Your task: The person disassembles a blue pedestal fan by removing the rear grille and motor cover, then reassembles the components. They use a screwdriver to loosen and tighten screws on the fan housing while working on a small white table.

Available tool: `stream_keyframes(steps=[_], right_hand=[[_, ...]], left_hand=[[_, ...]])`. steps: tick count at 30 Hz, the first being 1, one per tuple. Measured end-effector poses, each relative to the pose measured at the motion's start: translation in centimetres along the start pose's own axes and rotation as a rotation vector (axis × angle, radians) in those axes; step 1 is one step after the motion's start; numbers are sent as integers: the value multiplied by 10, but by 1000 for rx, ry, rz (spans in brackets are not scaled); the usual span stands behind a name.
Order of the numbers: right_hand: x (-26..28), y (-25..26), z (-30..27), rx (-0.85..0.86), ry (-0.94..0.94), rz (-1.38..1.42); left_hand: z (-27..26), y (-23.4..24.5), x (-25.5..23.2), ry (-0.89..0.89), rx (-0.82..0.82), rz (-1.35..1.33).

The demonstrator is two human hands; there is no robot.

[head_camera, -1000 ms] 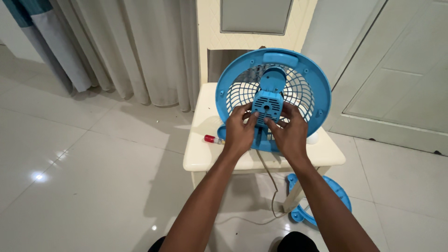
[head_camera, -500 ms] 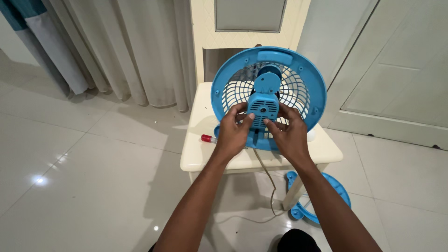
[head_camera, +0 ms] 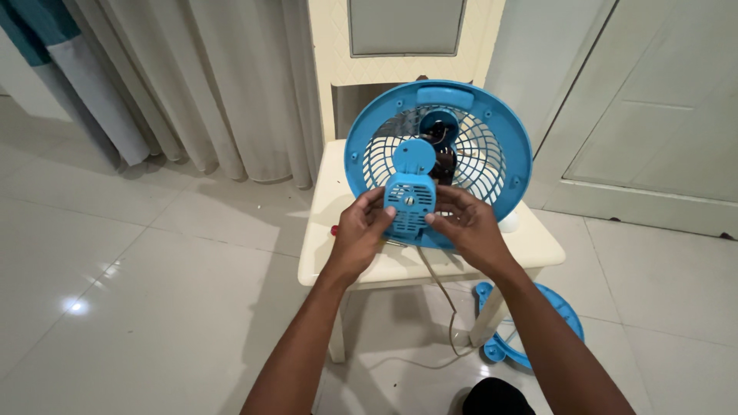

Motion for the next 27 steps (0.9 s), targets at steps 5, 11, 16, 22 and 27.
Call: stream_keyframes(steps=[5,11,16,22,27], right_hand=[[-17,-9,-2,90,-94,115],[-38,-14,-4,137,-181,91],[-41,-16,-4,149,-200,164],[-45,-17,-4,145,-202,209],[-49,-19,-5,132,-207,220]], left_hand=[[-7,15,8,60,14,8],[-14,25,15,70,27,8],[-13,28,19,66,9,6],[-12,29,25,45,15,-32],[-13,28,24,19,27,-42]])
Point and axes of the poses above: each hand's wrist, its own z-axis towards the middle knuckle, its own y-axis out of the back of the hand, x = y × z, the point moved 6 cm from there along z, towards the middle knuckle, and after that the axes turned 9 degrees about -x, right-handed, at the moved point
